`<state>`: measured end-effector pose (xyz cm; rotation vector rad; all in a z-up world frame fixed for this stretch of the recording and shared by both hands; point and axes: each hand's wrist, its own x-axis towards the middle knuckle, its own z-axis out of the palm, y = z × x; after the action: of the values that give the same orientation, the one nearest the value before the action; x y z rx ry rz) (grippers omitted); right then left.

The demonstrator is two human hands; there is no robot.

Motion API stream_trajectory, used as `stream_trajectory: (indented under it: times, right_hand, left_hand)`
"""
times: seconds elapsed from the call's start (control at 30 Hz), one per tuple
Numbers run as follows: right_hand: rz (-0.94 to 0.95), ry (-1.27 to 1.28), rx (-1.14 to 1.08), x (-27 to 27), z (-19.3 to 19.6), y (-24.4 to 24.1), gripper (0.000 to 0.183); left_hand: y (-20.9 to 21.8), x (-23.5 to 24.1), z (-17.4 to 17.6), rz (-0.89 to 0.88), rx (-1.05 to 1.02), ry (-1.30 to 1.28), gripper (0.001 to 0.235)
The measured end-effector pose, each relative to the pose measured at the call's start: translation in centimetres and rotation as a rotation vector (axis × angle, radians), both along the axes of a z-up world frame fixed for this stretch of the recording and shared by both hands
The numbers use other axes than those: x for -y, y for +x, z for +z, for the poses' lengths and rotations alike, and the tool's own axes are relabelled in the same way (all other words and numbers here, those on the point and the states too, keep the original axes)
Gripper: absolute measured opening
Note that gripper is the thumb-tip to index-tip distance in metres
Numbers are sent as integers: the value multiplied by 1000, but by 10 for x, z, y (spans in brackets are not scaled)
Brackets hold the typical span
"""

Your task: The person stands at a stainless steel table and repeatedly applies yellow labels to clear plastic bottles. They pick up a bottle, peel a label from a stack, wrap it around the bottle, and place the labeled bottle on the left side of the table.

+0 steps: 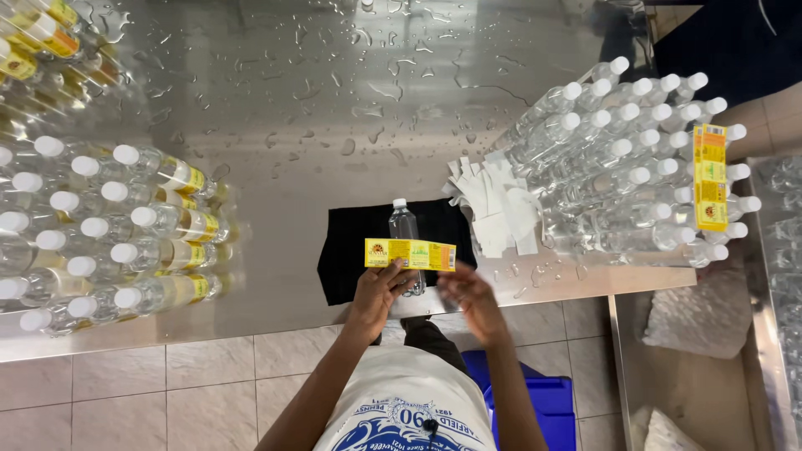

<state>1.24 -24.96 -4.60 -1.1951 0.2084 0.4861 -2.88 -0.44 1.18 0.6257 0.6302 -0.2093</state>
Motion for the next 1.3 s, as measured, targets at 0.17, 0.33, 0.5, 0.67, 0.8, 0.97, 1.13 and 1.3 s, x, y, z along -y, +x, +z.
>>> stream_trajectory:
  times: [0.17, 0.33, 0.5, 0.67, 0.8, 0.97, 1.13, 1.3]
  right_hand:
    - [-132, 217, -343, -51, 13, -34, 23]
    - [-244, -324, -209, -68, 7, -28, 25]
    - [-203, -525, -169, -90, 46, -26, 27]
    - [-197, -560, -223, -92, 40, -24, 31]
    - [-207, -543, -244, -93, 47, -22, 33]
    - [-197, -535, -235, -89, 37, -23, 32]
    - [-201, -512, -238, -87, 36, -23, 35]
    - [-200, -512, -254, -88, 30, -23, 34]
  left_hand:
    - [-20, 7, -18, -20, -49, 121, 61]
    - [-23, 18, -44, 15, -138, 320, 67]
    - [-28, 26, -68, 5, -189, 463, 60]
    - [-32, 38, -106, 60, -157, 502, 65]
    - [-40, 43, -123, 94, -158, 513, 72]
    - [-43, 46, -134, 119, -149, 518, 78]
    - [-45, 47, -136, 130, -159, 525, 79]
    - [-44, 51, -144, 157, -168, 519, 82]
